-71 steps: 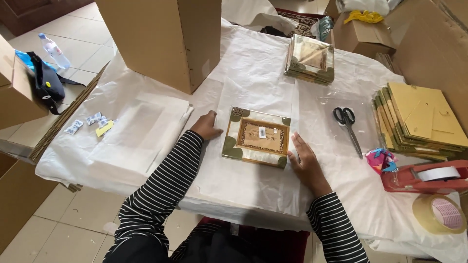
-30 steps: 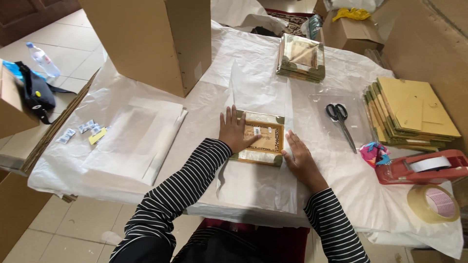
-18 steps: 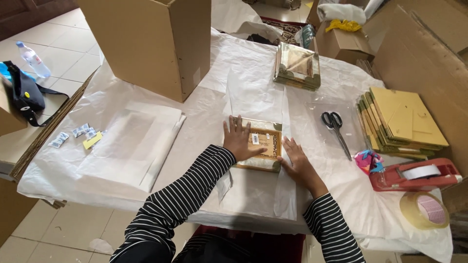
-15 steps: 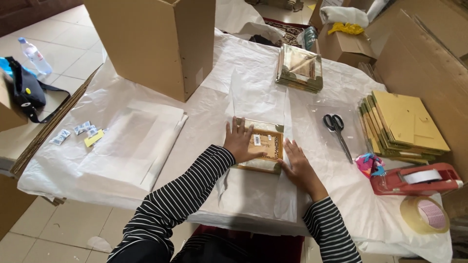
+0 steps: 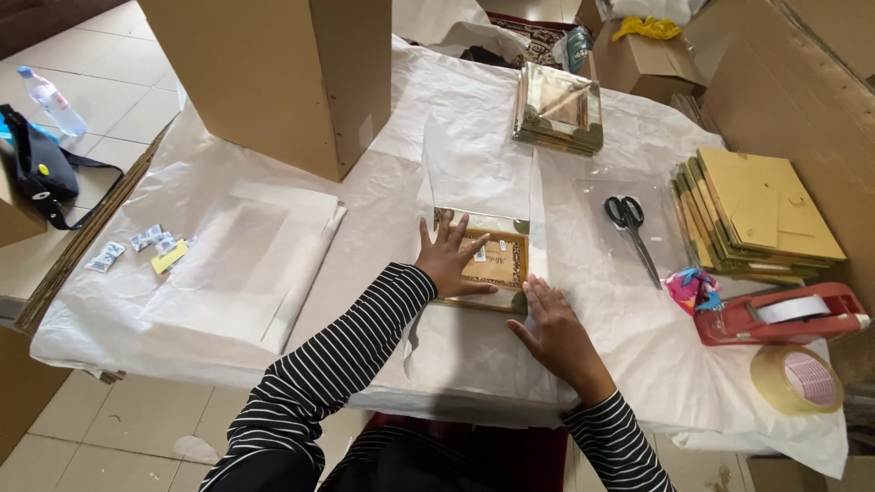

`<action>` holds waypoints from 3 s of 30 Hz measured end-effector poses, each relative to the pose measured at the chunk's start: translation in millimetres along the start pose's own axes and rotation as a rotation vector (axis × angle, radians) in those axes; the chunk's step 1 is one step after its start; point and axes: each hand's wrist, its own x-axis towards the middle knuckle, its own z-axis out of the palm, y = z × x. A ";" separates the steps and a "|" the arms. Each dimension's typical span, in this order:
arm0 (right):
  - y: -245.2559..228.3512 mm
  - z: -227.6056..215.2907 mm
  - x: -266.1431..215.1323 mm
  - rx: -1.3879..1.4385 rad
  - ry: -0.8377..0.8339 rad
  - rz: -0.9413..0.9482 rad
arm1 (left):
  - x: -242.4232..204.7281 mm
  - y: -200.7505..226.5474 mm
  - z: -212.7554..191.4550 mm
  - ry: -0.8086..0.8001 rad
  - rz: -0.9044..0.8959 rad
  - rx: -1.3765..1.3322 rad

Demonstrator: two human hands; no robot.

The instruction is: Wrapping a picture frame in protective paper and placing it into a shipping box.

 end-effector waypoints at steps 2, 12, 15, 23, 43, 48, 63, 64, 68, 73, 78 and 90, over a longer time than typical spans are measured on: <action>-11.1 -12.0 -2.2 -0.028 -0.004 -0.010 | 6.6 -4.8 5.8 -0.013 -0.003 -0.007; -148.8 -37.9 -3.5 0.638 -0.019 -0.174 | 1.3 -18.9 -40.0 -0.298 0.005 -0.533; -182.8 -45.9 7.9 0.738 -0.041 -0.199 | 3.9 -19.7 -32.9 -0.282 0.013 -0.555; -168.4 9.4 47.1 1.009 -0.173 0.160 | 8.6 -24.4 -23.5 -0.231 0.016 -0.613; -179.0 -65.1 -39.2 0.840 -0.531 -0.197 | 10.4 -11.0 14.4 0.008 0.037 -0.173; -140.2 -130.1 7.2 0.533 -0.007 -0.234 | 15.1 -13.2 35.5 0.095 0.041 -0.140; -74.9 65.4 324.5 0.350 0.013 0.359 | 5.3 -3.7 4.3 -0.001 -0.032 0.114; -77.0 66.6 328.3 0.355 0.000 0.388 | 6.6 -4.9 5.3 -0.046 -0.034 0.158; -27.7 121.5 385.5 0.384 0.031 0.363 | -15.9 34.7 -34.2 0.085 -0.331 -0.240; 9.6 133.1 430.8 0.510 0.141 0.453 | -27.0 19.5 -36.3 0.197 -0.176 0.029; 1.8 105.3 444.3 0.594 0.137 0.474 | -55.7 24.6 -93.8 -0.062 -0.174 0.351; 43.2 162.3 485.8 0.920 0.398 0.636 | -50.2 7.6 -85.9 -0.109 -0.060 0.618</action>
